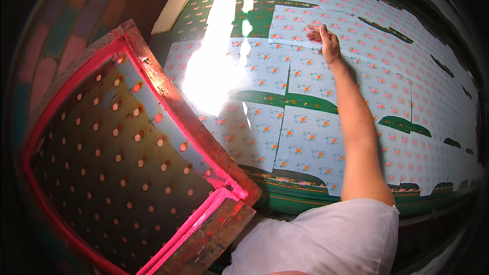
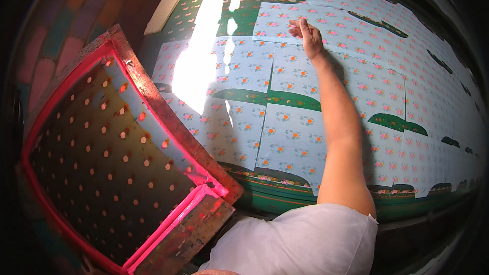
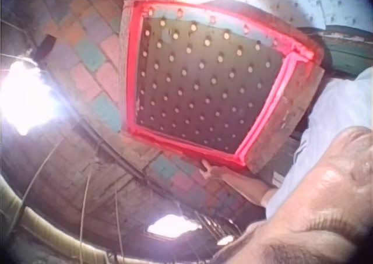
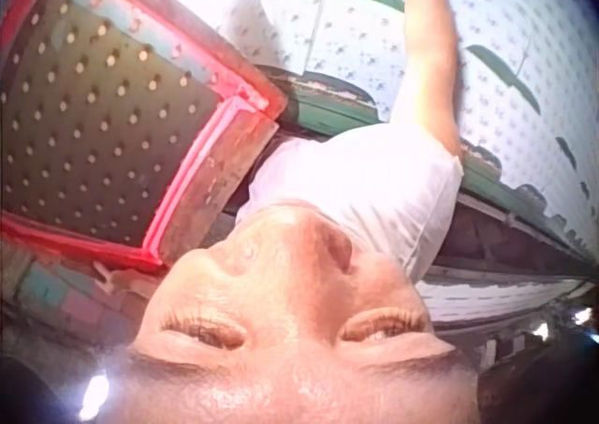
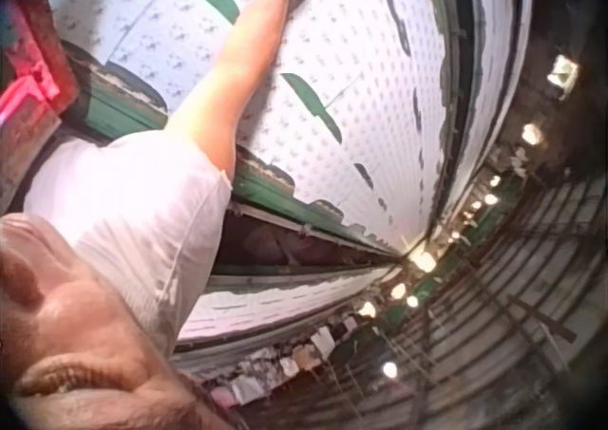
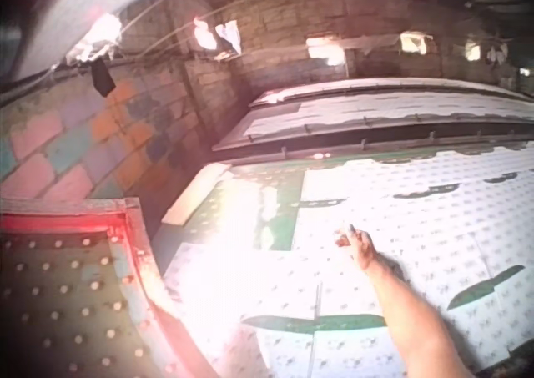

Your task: The person uses a pink-framed screen and a squeegee to apply pink ink onto a patterned fabric laid on a table. They repeatedly pull the squeegee across the screen, lift and reposition the screen, and continue printing the same pattern across the fabric.

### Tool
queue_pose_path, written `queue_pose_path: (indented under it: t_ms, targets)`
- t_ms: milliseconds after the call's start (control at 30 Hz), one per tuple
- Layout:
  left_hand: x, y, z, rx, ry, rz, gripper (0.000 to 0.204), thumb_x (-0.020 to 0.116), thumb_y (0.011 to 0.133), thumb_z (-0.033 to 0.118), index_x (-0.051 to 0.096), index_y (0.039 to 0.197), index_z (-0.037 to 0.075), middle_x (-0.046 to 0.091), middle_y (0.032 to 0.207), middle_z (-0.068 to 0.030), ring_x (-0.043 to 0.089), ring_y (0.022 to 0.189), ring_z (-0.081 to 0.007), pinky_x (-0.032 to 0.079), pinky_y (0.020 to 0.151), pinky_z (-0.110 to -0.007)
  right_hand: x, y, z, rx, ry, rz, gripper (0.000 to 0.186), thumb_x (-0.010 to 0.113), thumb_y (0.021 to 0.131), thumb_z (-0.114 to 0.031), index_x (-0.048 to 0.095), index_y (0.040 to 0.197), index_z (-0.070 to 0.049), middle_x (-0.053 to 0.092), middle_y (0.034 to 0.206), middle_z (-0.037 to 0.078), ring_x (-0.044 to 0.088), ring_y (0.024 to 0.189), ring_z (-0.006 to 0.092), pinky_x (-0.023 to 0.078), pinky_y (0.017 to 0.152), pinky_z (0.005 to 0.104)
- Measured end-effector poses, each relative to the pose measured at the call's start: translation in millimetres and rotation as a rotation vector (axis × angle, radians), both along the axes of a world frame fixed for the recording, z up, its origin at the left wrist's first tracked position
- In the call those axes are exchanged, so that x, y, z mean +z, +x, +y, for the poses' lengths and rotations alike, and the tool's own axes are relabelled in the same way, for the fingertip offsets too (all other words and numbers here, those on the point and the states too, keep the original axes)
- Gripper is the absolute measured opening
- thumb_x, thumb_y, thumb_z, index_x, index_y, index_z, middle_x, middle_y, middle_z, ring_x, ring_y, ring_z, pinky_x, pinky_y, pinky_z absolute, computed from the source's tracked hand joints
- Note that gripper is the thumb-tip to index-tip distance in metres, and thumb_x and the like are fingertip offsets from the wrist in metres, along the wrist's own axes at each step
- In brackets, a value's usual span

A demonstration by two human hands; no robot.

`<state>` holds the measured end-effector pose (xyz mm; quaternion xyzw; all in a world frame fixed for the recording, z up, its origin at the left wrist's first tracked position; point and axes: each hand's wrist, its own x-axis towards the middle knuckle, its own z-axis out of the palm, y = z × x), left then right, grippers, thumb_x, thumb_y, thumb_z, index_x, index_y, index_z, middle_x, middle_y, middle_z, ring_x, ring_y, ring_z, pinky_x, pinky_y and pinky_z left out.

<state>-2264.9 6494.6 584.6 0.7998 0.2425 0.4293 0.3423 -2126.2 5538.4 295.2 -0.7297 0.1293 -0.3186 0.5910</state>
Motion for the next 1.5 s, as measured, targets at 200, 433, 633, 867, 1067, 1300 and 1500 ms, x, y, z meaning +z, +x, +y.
queue_pose_path:
  t_ms: [200,433,633,867,1067,1300,1500]
  targets:
    - [-12.7,14.3,2.4,-0.053,-0.027,0.011,0.064,0.085,0.096,0.039,0.070,0.137,-0.008,0.072,0.137,-0.0217,0.072,0.118,-0.0311,0.060,0.102,-0.044,-13.7,-59.4,150.2,0.414,0.124,-0.108,0.053,0.043,0.120,-0.043,0.071,0.139,-0.003,0.074,0.134,0.011,0.067,0.118,0.0215,0.050,0.112,0.0392]
    - [-16.9,23.0,28.2,-0.160,-0.050,-0.010,0.064,0.085,0.096,0.038,0.070,0.137,-0.008,0.071,0.138,-0.0220,0.072,0.118,-0.0313,0.060,0.102,-0.044,-3.2,-166.6,365.6,0.589,0.329,0.065,0.060,0.044,0.121,-0.043,0.049,0.166,-0.002,0.059,0.157,0.015,0.045,0.156,0.0254,0.032,0.132,0.0448]
    - [-27.0,51.5,67.4,-0.289,-0.105,-0.045,0.064,0.085,0.096,0.038,0.070,0.137,-0.008,0.071,0.138,-0.0222,0.072,0.119,-0.0314,0.060,0.103,-0.044,28.1,-188.1,437.0,0.519,0.586,-0.080,0.068,0.046,0.120,-0.049,0.044,0.167,0.001,0.057,0.161,0.015,0.049,0.153,0.0217,0.033,0.130,0.0359]
    - [-65.2,161.1,131.5,-0.571,-0.200,-0.030,0.064,0.085,0.096,0.038,0.070,0.137,-0.009,0.071,0.138,-0.0224,0.071,0.119,-0.0315,0.060,0.103,-0.044,47.8,-204.8,491.4,0.231,0.536,-0.234,0.067,0.050,0.120,-0.043,0.049,0.162,0.009,0.059,0.160,0.016,0.052,0.148,0.0211,0.036,0.128,0.0358]
    - [-159.4,333.1,139.9,-1.049,-0.451,-0.052,0.058,0.086,0.095,0.029,0.070,0.135,-0.009,0.070,0.138,-0.0220,0.070,0.120,-0.0316,0.061,0.103,-0.045,74.2,-214.3,552.5,-0.070,0.300,-0.320,0.064,0.049,0.118,-0.040,0.052,0.159,0.010,0.061,0.160,0.017,0.053,0.149,0.0215,0.036,0.128,0.0356]
    - [-159.9,378.1,40.6,-1.309,-0.737,-0.058,0.027,0.092,0.093,0.009,0.075,0.112,0.000,0.077,0.108,-0.0087,0.074,0.093,-0.0182,0.061,0.084,-0.033,140.5,-299.4,572.9,-0.260,0.337,-0.330,0.058,0.058,0.113,-0.035,0.059,0.157,0.003,0.069,0.151,0.012,0.062,0.140,0.0200,0.042,0.124,0.0359]
    - [-209.3,313.1,-132.7,-1.276,-0.765,0.202,0.022,0.092,0.093,0.013,0.074,0.104,0.007,0.072,0.083,-0.0008,0.057,0.053,-0.0062,0.037,0.044,-0.023,97.1,-356.0,456.3,-0.485,0.340,-0.210,0.055,0.049,0.118,-0.033,0.058,0.158,0.003,0.066,0.155,0.013,0.061,0.144,0.0221,0.044,0.124,0.0382]
